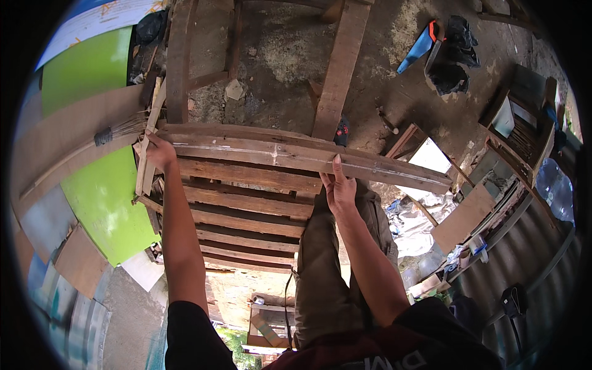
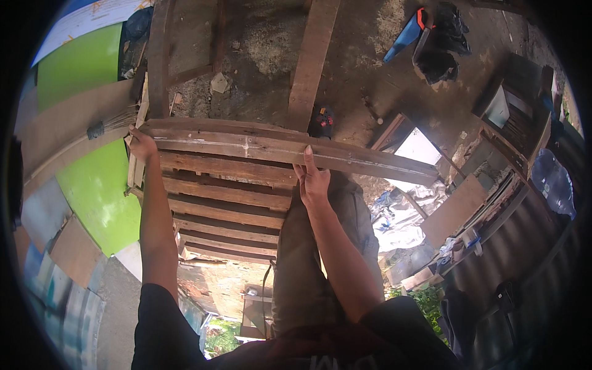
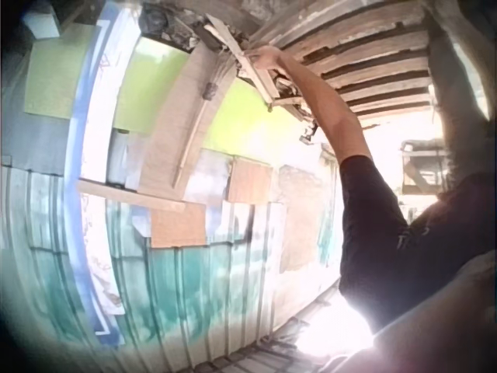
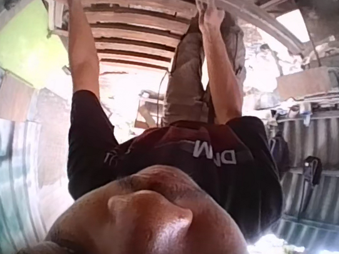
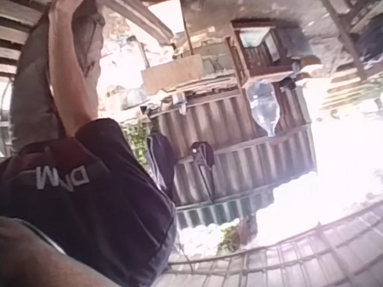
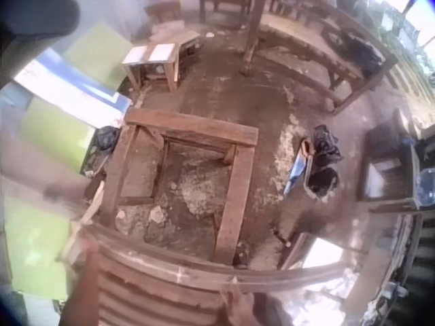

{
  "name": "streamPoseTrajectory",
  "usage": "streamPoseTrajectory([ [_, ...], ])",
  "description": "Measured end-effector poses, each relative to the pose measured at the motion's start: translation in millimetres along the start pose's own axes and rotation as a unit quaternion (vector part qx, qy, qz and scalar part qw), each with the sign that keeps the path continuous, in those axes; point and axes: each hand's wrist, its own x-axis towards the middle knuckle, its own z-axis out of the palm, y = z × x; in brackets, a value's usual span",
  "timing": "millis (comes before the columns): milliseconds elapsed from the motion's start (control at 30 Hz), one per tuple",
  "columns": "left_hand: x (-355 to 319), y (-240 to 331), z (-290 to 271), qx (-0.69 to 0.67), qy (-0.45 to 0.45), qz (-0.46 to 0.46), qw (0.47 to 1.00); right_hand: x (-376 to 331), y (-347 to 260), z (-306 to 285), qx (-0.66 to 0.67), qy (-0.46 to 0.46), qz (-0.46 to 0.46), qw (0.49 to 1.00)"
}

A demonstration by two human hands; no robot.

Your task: The person uses a hammer to pry apart a wooden pallet, removing individual planks. They then use a hand saw to cut a detached plank into smaller pieces.

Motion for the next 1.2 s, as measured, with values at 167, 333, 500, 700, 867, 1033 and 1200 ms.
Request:
streamPoseTrajectory([
  [167,-8.6,26.4,-12.0,0.060,-0.011,0.079,0.995,-0.6,6.2,10.5,0.009,0.031,-0.020,0.999],
  [333,-136.1,132.6,-16.5,-0.042,-0.106,0.304,0.946,3.0,12.4,9.7,0.014,0.038,-0.042,0.998],
  [500,-270.5,192.6,-4.4,-0.052,-0.200,0.340,0.917,0.9,4.2,7.0,-0.038,0.025,-0.028,0.999],
  [700,-276.2,198.4,2.2,-0.020,-0.183,0.373,0.909,-8.8,-22.2,-12.0,-0.214,-0.047,0.088,0.972],
  [867,-274.2,198.0,-5.0,0.024,-0.217,0.381,0.899,-13.5,-117.6,-47.4,-0.306,-0.324,0.212,0.869],
  [1033,-276.1,186.8,-2.9,0.072,-0.209,0.367,0.904,22.2,-236.2,-61.5,-0.328,-0.249,0.035,0.911],
  [1200,-278.0,258.1,0.6,0.012,-0.161,0.327,0.931,70.7,-322.7,-81.8,-0.277,-0.152,-0.010,0.949],
])
